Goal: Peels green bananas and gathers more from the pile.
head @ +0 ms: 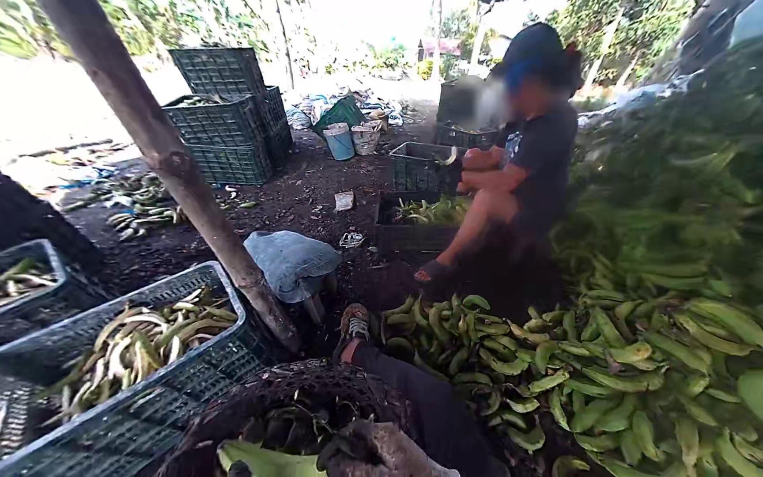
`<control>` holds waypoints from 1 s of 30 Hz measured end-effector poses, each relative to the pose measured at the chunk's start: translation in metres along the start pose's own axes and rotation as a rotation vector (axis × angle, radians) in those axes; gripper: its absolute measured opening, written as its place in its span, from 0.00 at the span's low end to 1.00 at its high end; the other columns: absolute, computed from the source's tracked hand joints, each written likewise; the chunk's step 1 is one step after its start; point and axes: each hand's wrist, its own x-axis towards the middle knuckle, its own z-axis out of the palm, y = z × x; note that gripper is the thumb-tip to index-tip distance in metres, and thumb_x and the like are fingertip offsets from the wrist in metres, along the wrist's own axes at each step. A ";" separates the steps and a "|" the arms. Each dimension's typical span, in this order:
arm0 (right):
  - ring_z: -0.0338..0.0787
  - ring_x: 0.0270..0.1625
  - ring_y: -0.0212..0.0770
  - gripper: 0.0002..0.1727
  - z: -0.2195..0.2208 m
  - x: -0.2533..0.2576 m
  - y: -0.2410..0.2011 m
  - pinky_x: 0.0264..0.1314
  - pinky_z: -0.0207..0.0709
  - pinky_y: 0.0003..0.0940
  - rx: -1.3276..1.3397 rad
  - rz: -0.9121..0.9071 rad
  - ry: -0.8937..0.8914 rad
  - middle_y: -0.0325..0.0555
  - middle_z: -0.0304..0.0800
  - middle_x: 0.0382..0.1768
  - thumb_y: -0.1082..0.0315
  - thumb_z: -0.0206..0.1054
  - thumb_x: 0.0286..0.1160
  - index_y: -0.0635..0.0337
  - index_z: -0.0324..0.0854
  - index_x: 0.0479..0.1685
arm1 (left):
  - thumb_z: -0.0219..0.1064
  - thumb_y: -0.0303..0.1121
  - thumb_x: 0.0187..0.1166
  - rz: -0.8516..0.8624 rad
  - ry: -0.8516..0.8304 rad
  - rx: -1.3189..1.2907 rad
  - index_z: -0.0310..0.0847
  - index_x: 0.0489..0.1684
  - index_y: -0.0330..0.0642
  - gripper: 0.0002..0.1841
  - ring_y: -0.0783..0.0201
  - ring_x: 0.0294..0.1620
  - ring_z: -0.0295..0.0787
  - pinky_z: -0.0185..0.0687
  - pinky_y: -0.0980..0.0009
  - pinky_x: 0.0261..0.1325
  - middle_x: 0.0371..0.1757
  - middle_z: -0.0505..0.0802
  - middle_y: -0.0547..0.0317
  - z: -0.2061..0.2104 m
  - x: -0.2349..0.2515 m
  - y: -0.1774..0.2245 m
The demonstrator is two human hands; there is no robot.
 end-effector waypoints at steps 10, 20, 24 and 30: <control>0.94 0.57 0.43 0.25 0.049 -0.026 0.051 0.63 0.85 0.51 -0.340 -0.009 -0.313 0.51 0.94 0.57 0.55 0.60 0.83 0.57 0.83 0.73 | 0.45 0.44 0.95 -0.117 0.744 -0.052 0.77 0.60 0.38 0.20 0.67 0.36 0.87 0.88 0.67 0.42 0.38 0.88 0.57 -0.052 -0.032 0.001; 0.96 0.48 0.47 0.31 0.066 -0.029 0.034 0.54 0.86 0.53 -0.631 -0.155 -0.222 0.54 0.96 0.45 0.45 0.57 0.83 0.65 0.87 0.64 | 0.49 0.43 0.94 -0.121 0.731 -0.160 0.79 0.58 0.37 0.19 0.66 0.34 0.87 0.87 0.67 0.42 0.36 0.88 0.56 -0.014 -0.055 0.000; 0.80 0.25 0.25 0.22 0.080 -0.038 0.020 0.31 0.79 0.25 -0.281 0.129 -0.113 0.35 0.83 0.28 0.58 0.53 0.87 0.64 0.82 0.64 | 0.64 0.40 0.86 0.110 0.937 0.035 0.69 0.76 0.30 0.26 0.67 0.44 0.89 0.87 0.67 0.52 0.51 0.90 0.48 0.008 -0.073 0.023; 0.92 0.39 0.37 0.19 0.090 -0.043 0.016 0.47 0.86 0.39 -0.595 -0.093 -0.026 0.45 0.94 0.36 0.60 0.60 0.83 0.65 0.91 0.52 | 0.67 0.43 0.84 -0.016 0.815 0.074 0.57 0.83 0.29 0.36 0.51 0.60 0.86 0.82 0.52 0.65 0.64 0.85 0.34 -0.010 -0.063 0.019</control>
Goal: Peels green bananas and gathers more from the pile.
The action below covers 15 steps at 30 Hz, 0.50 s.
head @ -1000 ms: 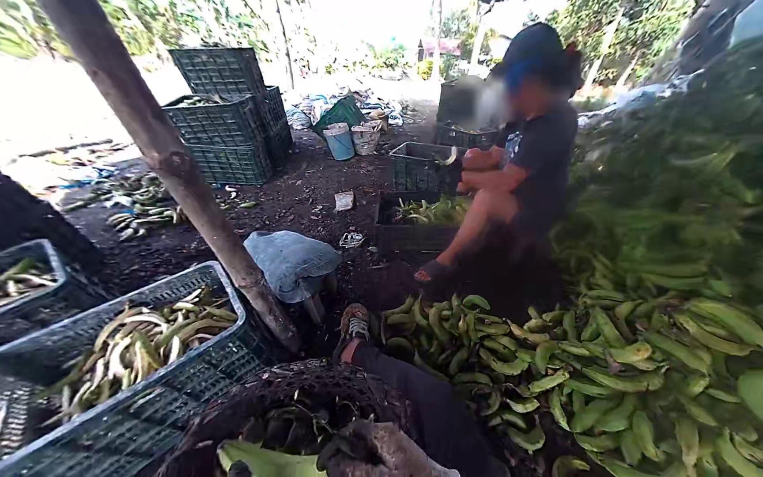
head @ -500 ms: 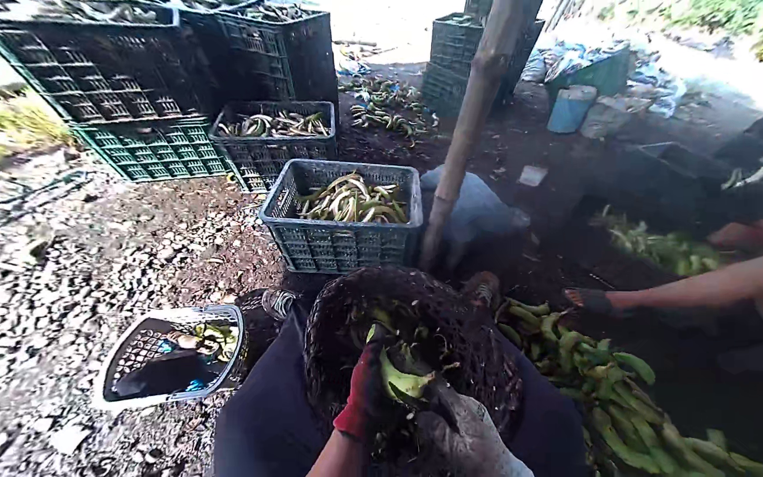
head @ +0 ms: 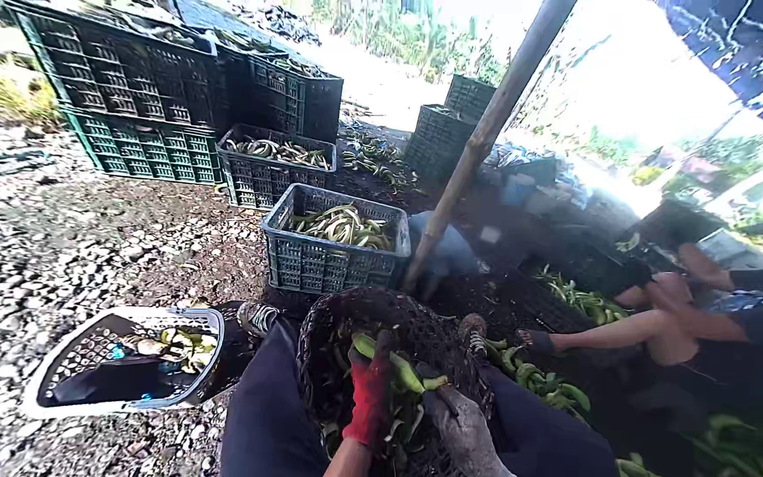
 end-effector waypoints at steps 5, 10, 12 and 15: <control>0.78 0.21 0.22 0.13 0.029 -0.028 -0.008 0.26 0.75 0.19 0.459 0.230 -0.249 0.30 0.82 0.22 0.62 0.56 0.84 0.57 0.84 0.41 | 0.44 0.49 0.95 -0.128 -0.168 -0.029 0.71 0.74 0.35 0.26 0.64 0.38 0.87 0.87 0.64 0.44 0.44 0.88 0.49 -0.005 0.014 -0.006; 0.73 0.12 0.27 0.21 0.002 -0.025 -0.021 0.13 0.72 0.21 1.064 0.644 -0.230 0.34 0.76 0.16 0.55 0.43 0.93 0.51 0.76 0.35 | 0.25 0.55 0.94 -0.164 -0.565 -0.243 0.73 0.55 0.38 0.34 0.65 0.28 0.87 0.89 0.68 0.33 0.29 0.88 0.57 -0.012 0.019 -0.021; 0.71 0.10 0.26 0.25 -0.029 -0.006 -0.025 0.11 0.70 0.20 1.053 0.673 -0.078 0.33 0.73 0.14 0.54 0.37 0.96 0.51 0.75 0.32 | 0.27 0.49 0.95 -0.054 -0.668 -0.011 0.74 0.63 0.35 0.31 0.70 0.36 0.87 0.88 0.71 0.44 0.37 0.88 0.59 -0.015 0.015 -0.018; 0.70 0.09 0.25 0.27 -0.083 0.021 -0.033 0.10 0.69 0.20 0.972 0.458 0.081 0.32 0.72 0.12 0.54 0.37 0.95 0.50 0.75 0.27 | 0.51 0.43 0.90 0.043 -0.781 0.446 0.74 0.69 0.36 0.21 0.70 0.42 0.87 0.86 0.68 0.51 0.45 0.89 0.57 -0.014 0.011 -0.015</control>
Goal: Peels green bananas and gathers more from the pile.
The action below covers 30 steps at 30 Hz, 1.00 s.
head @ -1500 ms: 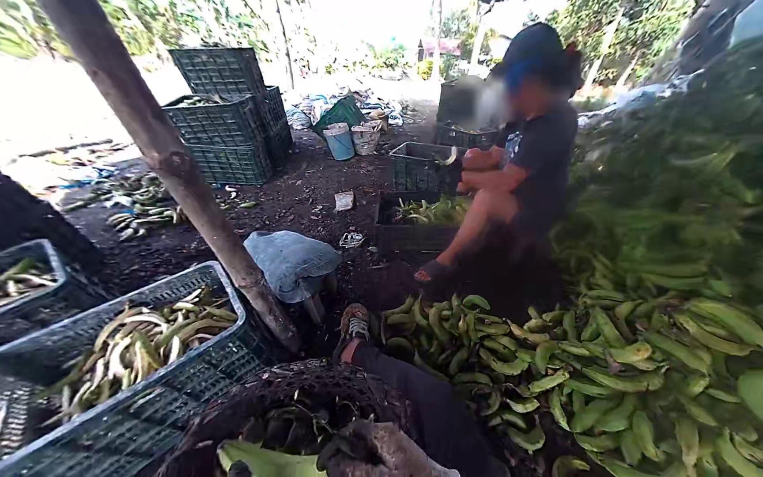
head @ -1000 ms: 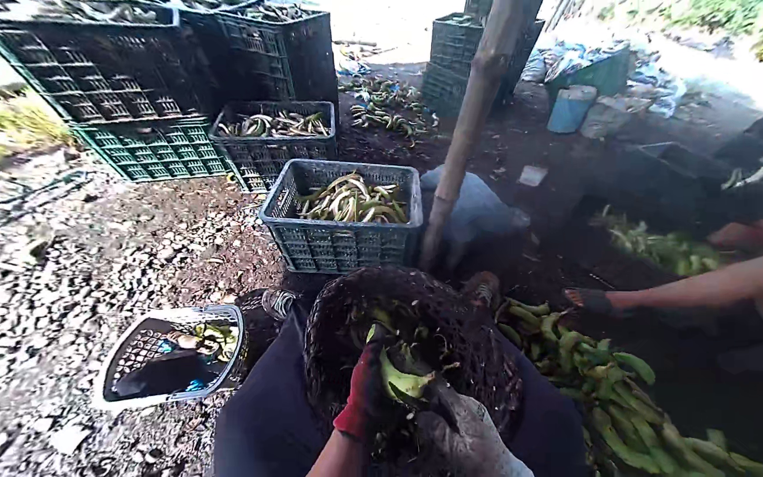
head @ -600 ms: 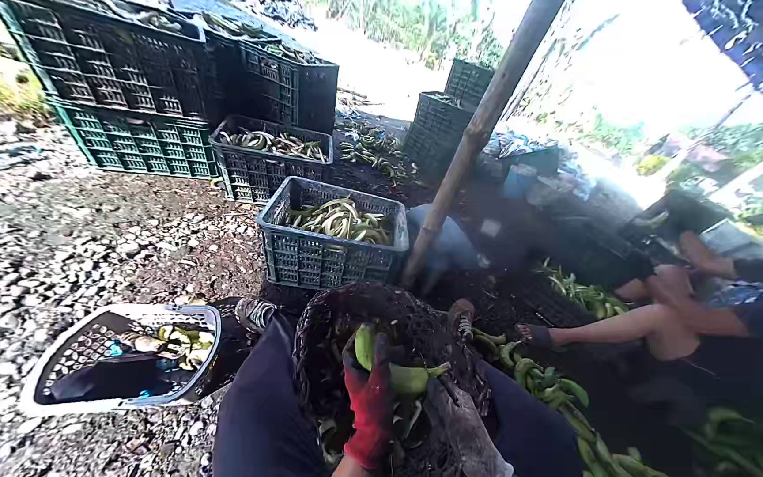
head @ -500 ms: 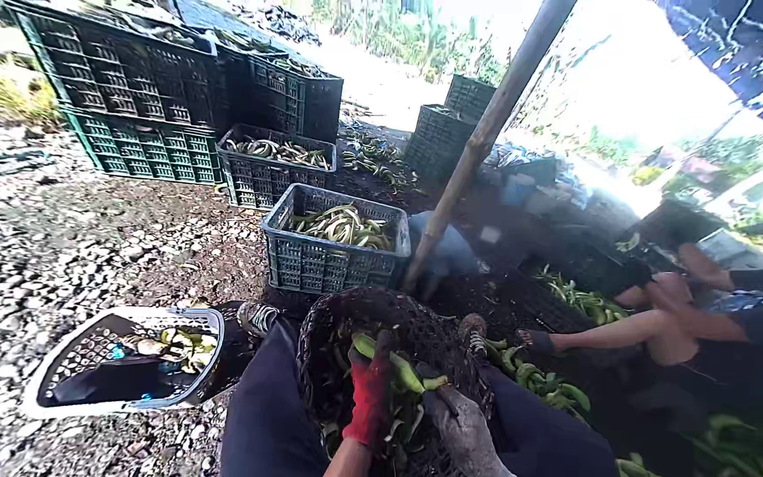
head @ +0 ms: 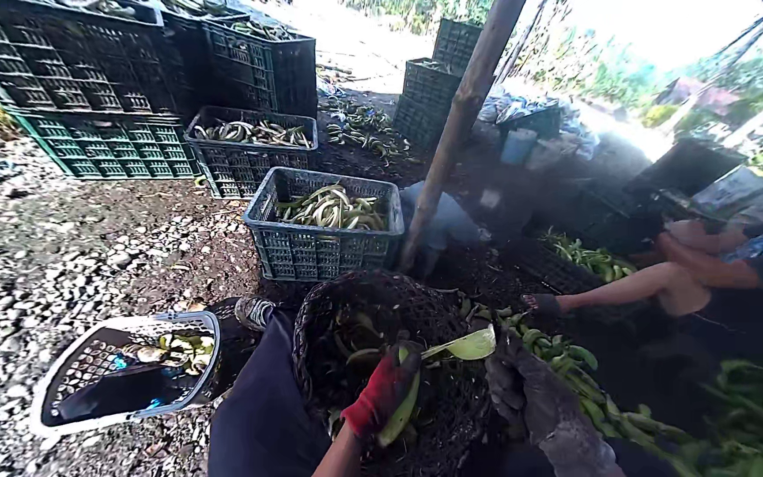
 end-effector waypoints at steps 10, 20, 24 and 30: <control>0.85 0.28 0.40 0.26 -0.008 0.079 0.012 0.32 0.81 0.39 -0.979 0.064 -0.310 0.45 0.86 0.33 0.49 0.53 0.88 0.55 0.76 0.75 | 0.15 0.63 0.87 0.011 0.805 -0.678 0.74 0.51 0.38 0.43 0.67 0.24 0.86 0.87 0.66 0.29 0.25 0.87 0.60 -0.041 0.026 -0.046; 0.90 0.66 0.46 0.29 0.011 0.083 0.122 0.70 0.79 0.55 -0.999 -0.096 -0.587 0.52 0.90 0.67 0.49 0.47 0.90 0.52 0.79 0.79 | 0.23 0.56 0.93 0.132 1.015 -0.828 0.75 0.59 0.39 0.36 0.68 0.31 0.85 0.87 0.68 0.37 0.32 0.87 0.61 -0.051 0.071 -0.035; 0.93 0.60 0.49 0.31 0.020 0.090 0.129 0.66 0.80 0.56 -1.004 -0.068 -0.485 0.57 0.94 0.55 0.48 0.46 0.89 0.63 0.85 0.66 | 0.25 0.55 0.94 0.158 1.021 -0.905 0.75 0.54 0.43 0.33 0.69 0.28 0.85 0.87 0.67 0.34 0.29 0.86 0.64 -0.052 0.082 -0.028; 0.93 0.56 0.45 0.32 0.019 0.108 0.142 0.64 0.82 0.53 -0.943 -0.112 -0.548 0.54 0.95 0.50 0.45 0.46 0.89 0.62 0.87 0.62 | 0.20 0.62 0.90 -0.012 0.943 -0.874 0.76 0.48 0.41 0.40 0.66 0.23 0.83 0.84 0.67 0.27 0.24 0.85 0.61 -0.051 0.077 -0.011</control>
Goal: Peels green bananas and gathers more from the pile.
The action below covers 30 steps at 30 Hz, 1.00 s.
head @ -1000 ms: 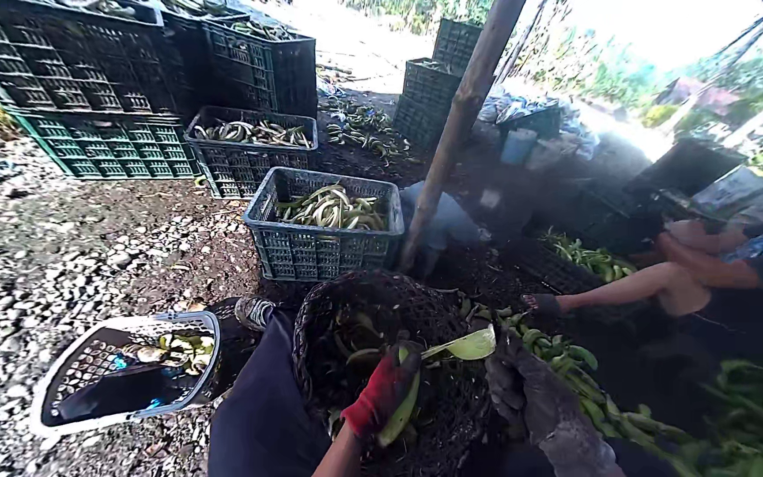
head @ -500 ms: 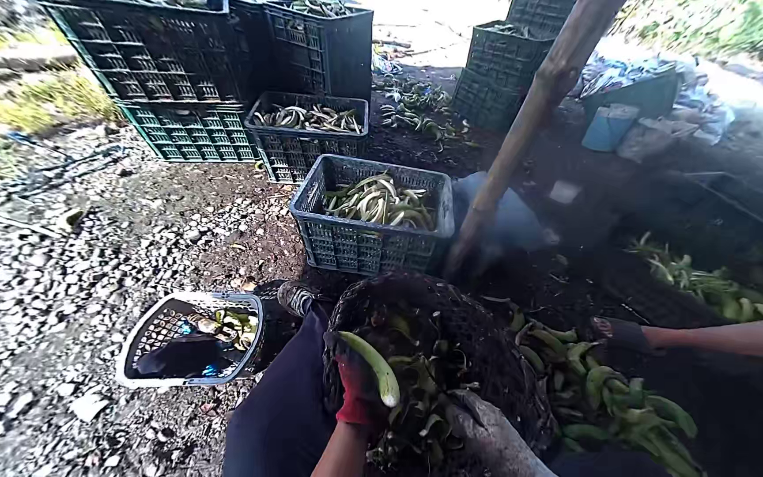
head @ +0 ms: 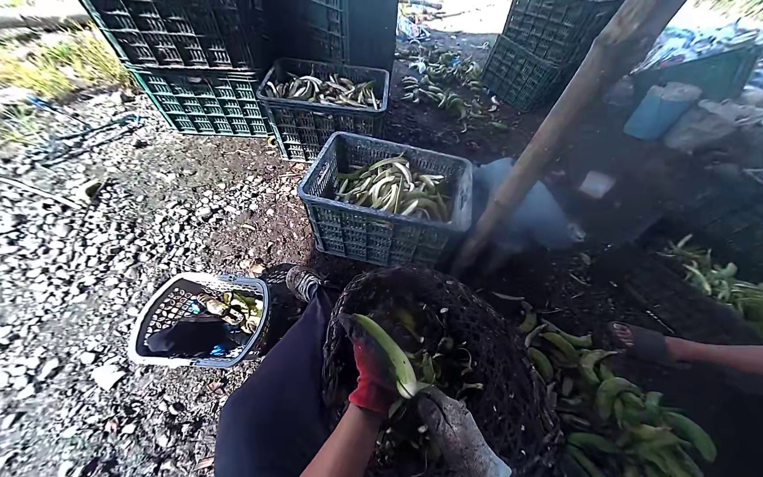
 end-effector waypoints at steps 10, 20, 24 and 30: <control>0.80 0.79 0.56 0.30 -0.032 0.039 0.004 0.85 0.64 0.59 -0.134 0.172 -0.206 0.62 0.82 0.74 0.53 0.43 0.94 0.62 0.73 0.82 | 0.14 0.59 0.89 -0.299 -0.209 0.169 0.73 0.54 0.38 0.42 0.63 0.35 0.89 0.87 0.66 0.40 0.33 0.89 0.55 -0.003 -0.046 -0.001; 0.84 0.76 0.56 0.29 -0.094 0.051 0.022 0.77 0.72 0.64 -0.512 0.324 -0.107 0.54 0.85 0.73 0.47 0.43 0.94 0.51 0.77 0.78 | 0.70 0.47 0.79 -0.725 -0.814 1.086 0.77 0.61 0.39 0.22 0.64 0.32 0.89 0.88 0.63 0.41 0.36 0.90 0.57 -0.004 -0.062 -0.005; 0.86 0.72 0.55 0.30 -0.121 0.035 0.038 0.78 0.71 0.62 -0.084 0.365 0.285 0.58 0.89 0.66 0.46 0.46 0.93 0.57 0.80 0.75 | 0.50 0.45 0.92 -0.768 -0.688 0.609 0.78 0.51 0.38 0.18 0.62 0.29 0.89 0.88 0.67 0.34 0.32 0.91 0.53 0.000 -0.070 -0.030; 0.96 0.39 0.41 0.35 -0.048 -0.017 0.027 0.43 0.89 0.40 -0.206 -0.495 0.398 0.47 0.96 0.35 0.38 0.48 0.87 0.58 0.92 0.40 | 0.37 0.51 0.94 -0.431 -0.183 -0.057 0.76 0.50 0.44 0.24 0.65 0.34 0.92 0.90 0.71 0.36 0.34 0.91 0.56 0.042 -0.036 -0.004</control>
